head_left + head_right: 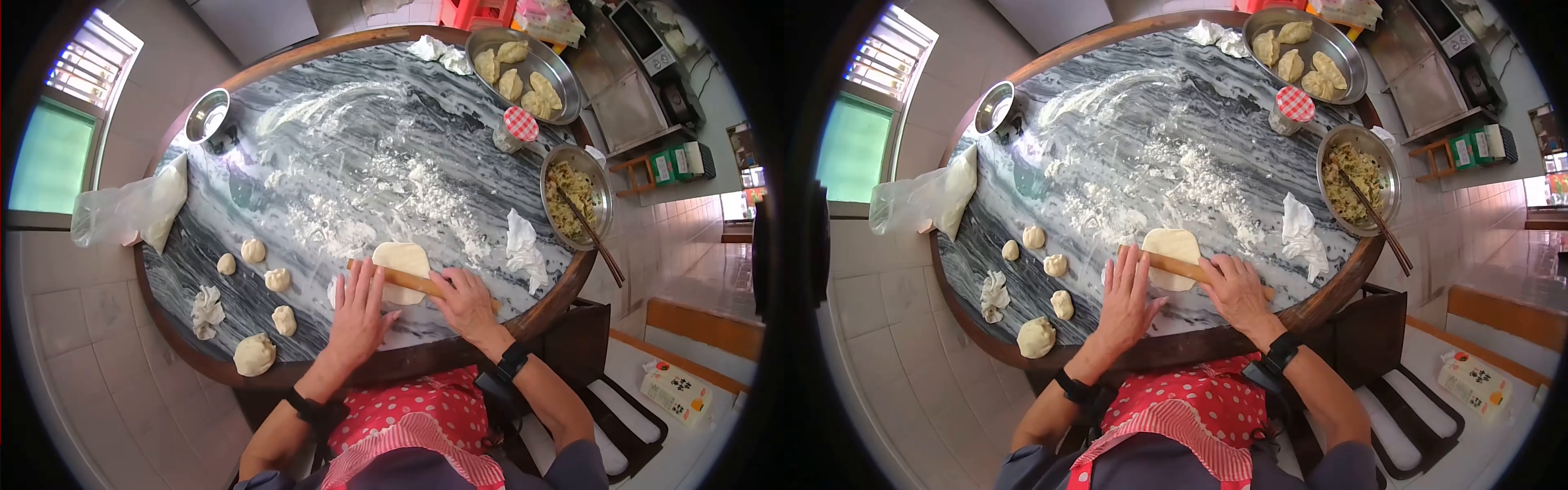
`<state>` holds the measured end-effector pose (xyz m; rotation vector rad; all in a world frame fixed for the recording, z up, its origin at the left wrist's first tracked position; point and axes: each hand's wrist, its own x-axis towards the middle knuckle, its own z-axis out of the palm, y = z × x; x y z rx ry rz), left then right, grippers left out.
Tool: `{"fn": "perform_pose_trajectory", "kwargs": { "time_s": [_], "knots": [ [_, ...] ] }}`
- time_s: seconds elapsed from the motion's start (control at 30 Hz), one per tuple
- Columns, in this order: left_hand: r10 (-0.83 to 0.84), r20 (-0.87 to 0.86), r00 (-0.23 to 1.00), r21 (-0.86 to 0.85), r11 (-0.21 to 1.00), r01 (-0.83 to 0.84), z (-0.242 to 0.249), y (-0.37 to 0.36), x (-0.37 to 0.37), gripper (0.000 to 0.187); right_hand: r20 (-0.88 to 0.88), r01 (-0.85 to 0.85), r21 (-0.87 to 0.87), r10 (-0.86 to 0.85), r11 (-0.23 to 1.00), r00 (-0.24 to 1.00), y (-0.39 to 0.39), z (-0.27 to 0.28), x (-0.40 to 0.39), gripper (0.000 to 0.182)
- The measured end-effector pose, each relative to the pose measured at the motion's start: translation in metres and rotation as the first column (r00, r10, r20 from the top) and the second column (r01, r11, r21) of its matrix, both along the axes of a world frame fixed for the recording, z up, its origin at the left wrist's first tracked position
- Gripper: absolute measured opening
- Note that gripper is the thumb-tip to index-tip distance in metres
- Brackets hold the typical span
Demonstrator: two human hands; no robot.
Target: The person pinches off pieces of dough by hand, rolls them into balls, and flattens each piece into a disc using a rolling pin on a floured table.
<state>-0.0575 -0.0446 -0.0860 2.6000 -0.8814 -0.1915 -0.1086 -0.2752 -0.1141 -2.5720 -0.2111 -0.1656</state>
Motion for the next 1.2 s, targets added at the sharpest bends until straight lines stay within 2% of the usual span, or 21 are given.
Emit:
{"fn": "perform_pose_trajectory", "kwargs": {
  "time_s": [0.03,0.17,0.23,0.67,0.87,0.93,0.97,1.03,1.07,1.1,1.13,1.2],
  "knots": [
    [-0.064,-0.028,0.998,0.129,0.989,0.067,-0.009,0.003,0.007,0.091,0.032,-0.014,-0.057,0.016,0.998,0.999,0.0,-0.001,0.002,0.047],
    [-0.119,-0.108,0.987,0.083,0.988,0.128,-0.015,-0.007,0.031,0.101,0.064,-0.005,-0.146,0.015,0.989,0.998,-0.008,-0.006,0.013,0.05],
    [-0.117,-0.076,0.99,0.071,0.99,0.122,-0.017,-0.017,0.043,0.113,0.107,-0.039,-0.214,0.063,0.976,0.992,-0.015,-0.002,0.026,0.049],
    [-0.143,-0.087,0.986,0.098,0.984,0.151,-0.024,-0.056,0.099,0.133,0.098,0.141,-0.192,-0.124,0.971,0.988,-0.03,-0.008,0.069,0.057],
    [-0.094,0.051,0.994,0.079,0.993,0.089,-0.025,-0.068,0.108,0.137,0.193,0.249,-0.183,-0.213,0.951,0.958,-0.036,-0.012,0.074,0.054],
    [0.0,-0.008,1.0,0.035,0.999,0.001,-0.022,-0.07,0.109,0.114,0.184,0.251,-0.084,-0.233,0.964,0.955,-0.042,-0.007,0.07,0.052],
    [0.005,0.001,1.0,0.032,0.999,-0.005,-0.021,-0.065,0.107,0.114,0.193,0.247,-0.084,-0.227,0.965,0.955,-0.044,-0.001,0.062,0.052],
    [0.196,0.01,0.981,-0.243,0.952,-0.188,-0.019,-0.038,0.09,0.08,0.106,0.116,-0.095,-0.106,0.989,0.989,-0.044,0.013,0.043,0.05],
    [0.215,-0.084,0.973,-0.274,0.934,-0.23,-0.016,-0.025,0.076,0.067,0.112,0.116,-0.094,-0.106,0.989,0.988,-0.045,0.011,0.038,0.05],
    [0.226,-0.175,0.958,-0.305,0.913,-0.271,-0.013,-0.015,0.064,0.054,0.075,0.048,-0.129,-0.039,0.99,0.996,-0.046,0.008,0.036,0.049],
    [0.226,-0.17,0.959,-0.308,0.913,-0.269,-0.02,-0.008,0.053,0.054,0.032,-0.023,-0.163,0.029,0.986,0.999,-0.047,0.005,0.034,0.049],
    [-0.11,-0.015,0.994,-0.151,0.983,0.107,-0.03,0.0,0.038,0.048,0.014,-0.056,-0.095,0.058,0.994,0.998,-0.044,0.006,0.039,0.048]
  ]
}}
